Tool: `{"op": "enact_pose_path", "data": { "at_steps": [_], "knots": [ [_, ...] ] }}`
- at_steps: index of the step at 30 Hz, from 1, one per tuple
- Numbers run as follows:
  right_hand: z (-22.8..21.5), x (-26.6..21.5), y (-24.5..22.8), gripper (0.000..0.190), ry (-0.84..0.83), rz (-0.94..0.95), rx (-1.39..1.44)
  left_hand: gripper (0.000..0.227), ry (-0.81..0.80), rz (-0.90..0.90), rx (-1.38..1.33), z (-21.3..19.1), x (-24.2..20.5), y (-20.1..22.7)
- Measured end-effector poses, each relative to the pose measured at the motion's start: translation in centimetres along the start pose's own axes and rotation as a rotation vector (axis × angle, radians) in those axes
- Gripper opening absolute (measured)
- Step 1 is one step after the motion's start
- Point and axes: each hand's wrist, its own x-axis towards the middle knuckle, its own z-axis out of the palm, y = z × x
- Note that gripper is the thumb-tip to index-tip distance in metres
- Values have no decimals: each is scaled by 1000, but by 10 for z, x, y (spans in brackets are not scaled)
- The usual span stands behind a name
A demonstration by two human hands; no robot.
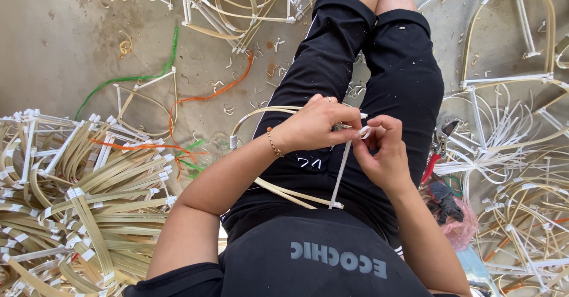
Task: Assembling and finishing bamboo or wood strips to create circular fixture components.
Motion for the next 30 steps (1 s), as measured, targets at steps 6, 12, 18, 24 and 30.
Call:
{"op": "enact_pose_path", "data": {
  "at_steps": [6, 12, 18, 24, 30],
  "knots": [
    [-5, 6, -13, 45, -63, 147, -67, 14, 53, -48, 34, 13, 0, -3],
    [-22, 4, 25, 32, -188, 416, 573, 14, 111, -3, 76, 14, -2, 2],
    [-26, 17, 24, 18, -171, 493, 546, 16, 174, 38, 128, 20, -5, 1],
    [-24, 28, -21, 10, -67, 146, -9, 15, 241, 108, 154, 22, -9, -2],
    [-36, 42, -41, 15, -5, -257, -225, 10, 157, 147, 62, 8, -9, -11]
  ]
}}
